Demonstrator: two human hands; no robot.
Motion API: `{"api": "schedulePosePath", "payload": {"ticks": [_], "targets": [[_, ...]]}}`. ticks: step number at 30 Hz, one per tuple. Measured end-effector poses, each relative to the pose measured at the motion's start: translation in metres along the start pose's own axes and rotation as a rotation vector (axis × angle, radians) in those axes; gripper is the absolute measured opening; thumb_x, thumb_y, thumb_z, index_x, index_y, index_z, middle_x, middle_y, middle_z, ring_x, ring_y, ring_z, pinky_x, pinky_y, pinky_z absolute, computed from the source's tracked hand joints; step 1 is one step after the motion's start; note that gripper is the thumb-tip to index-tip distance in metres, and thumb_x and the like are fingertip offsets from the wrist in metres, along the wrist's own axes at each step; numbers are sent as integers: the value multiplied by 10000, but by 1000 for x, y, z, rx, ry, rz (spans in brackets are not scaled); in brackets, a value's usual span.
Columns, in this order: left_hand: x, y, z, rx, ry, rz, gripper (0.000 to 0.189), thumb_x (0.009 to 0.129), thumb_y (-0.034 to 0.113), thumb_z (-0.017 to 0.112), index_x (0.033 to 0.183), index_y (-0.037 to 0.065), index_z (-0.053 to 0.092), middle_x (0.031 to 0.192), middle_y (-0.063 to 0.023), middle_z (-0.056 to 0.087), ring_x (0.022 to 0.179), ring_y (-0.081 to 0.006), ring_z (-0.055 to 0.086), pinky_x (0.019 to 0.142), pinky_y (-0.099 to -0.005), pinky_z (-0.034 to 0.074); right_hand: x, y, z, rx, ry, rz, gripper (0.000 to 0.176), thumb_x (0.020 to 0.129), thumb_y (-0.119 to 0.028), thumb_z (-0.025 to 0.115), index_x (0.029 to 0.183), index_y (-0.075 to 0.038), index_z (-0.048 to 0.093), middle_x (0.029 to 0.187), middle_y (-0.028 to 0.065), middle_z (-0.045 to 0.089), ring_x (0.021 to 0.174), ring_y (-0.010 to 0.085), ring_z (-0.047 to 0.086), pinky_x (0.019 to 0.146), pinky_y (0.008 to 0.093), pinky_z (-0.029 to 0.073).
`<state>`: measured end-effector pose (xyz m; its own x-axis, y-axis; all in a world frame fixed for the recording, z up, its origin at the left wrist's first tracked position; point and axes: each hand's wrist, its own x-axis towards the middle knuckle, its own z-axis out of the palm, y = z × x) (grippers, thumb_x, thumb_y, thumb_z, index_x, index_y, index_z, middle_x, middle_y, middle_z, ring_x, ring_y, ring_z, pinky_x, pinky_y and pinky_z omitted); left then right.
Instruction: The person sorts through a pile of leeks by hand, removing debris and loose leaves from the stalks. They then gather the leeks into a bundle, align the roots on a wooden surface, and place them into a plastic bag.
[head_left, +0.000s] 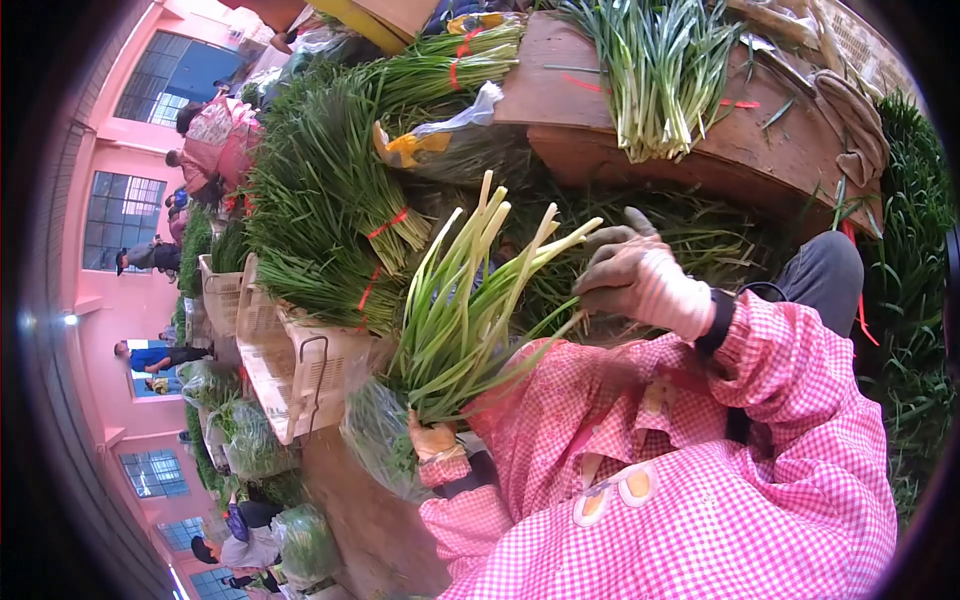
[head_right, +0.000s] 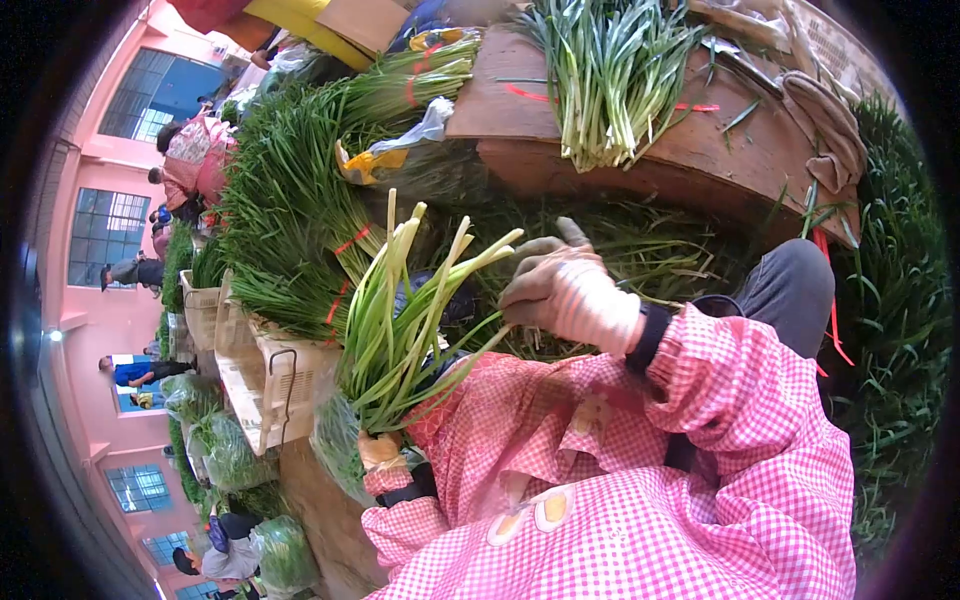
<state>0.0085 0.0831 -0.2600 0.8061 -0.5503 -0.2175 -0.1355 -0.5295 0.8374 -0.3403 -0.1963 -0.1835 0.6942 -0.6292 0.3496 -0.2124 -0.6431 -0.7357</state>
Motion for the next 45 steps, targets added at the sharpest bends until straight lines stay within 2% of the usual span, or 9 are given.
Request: {"api": "schedulePosePath", "payload": {"ticks": [2,6,8,12,17,23,25,34,45], "targets": [[9,-13,-5,-964,-278,-197,376,898,147,518,1236,-10,467,1190,-133,576,1037,-244,581,931,-320,439,-7,9,-8,23,50,-71,122,710,-316,655,780,-224,694,758,-56,618,911,173,563,927,444,343],[-4,1,1,-431,-180,11,399,921,196,484,1267,4,438,1241,-132,545,1142,-229,512,975,-332,405,-25,41,-66,-491,-108,145,131,682,-189,701,809,-160,713,690,21,632,695,245,618,703,351,496],[-1,1,2,-442,-182,3,402,932,232,470,1269,16,440,1265,-113,532,1184,-224,474,1005,-344,377,-24,68,-67,-1041,-871,539,123,689,-188,681,802,-156,715,693,57,633,704,251,634,666,358,511],[10,0,-4,-1209,-692,-75,398,941,281,459,1250,30,472,1282,-83,524,1199,-235,456,1045,-362,334,-8,-1,-64,-593,-357,154,98,726,-149,608,804,-125,662,743,94,624,703,290,630,603,372,510],[-10,58,18,-1098,127,-423,398,964,301,404,1252,37,478,1290,-86,517,1200,-236,453,1056,-363,319,32,-94,-1,-500,-1,-374,236,700,-219,616,930,-172,598,1006,-22,592,939,180,579,785,350,458],[-9,40,11,-989,90,-352,381,964,283,395,1232,27,487,1225,-87,559,1131,-277,517,987,-421,405,54,-93,49,-541,-152,-491,152,705,-203,580,840,-152,534,763,2,515,782,185,536,734,324,434],[-5,8,-2,-1110,-367,-44,390,954,292,414,1218,14,488,1162,-102,588,1054,-277,571,931,-426,452,52,-124,49,-361,-384,-482,269,768,-206,575,1023,-164,502,765,11,534,725,213,558,664,345,464],[-3,63,4,-1242,200,-438,331,909,315,518,1145,98,601,1174,-68,604,1099,-273,535,953,-495,401,18,-94,-23,162,-442,-220,131,758,-144,606,869,-76,604,714,87,593,680,283,612,609,372,491],[11,59,3,-1350,200,-415,354,927,333,492,1145,75,597,1181,-84,600,1081,-272,547,965,-450,406,-6,-4,-71,-652,-355,241,75,717,-126,608,650,-93,615,565,71,556,520,237,578,492,352,473]]}}
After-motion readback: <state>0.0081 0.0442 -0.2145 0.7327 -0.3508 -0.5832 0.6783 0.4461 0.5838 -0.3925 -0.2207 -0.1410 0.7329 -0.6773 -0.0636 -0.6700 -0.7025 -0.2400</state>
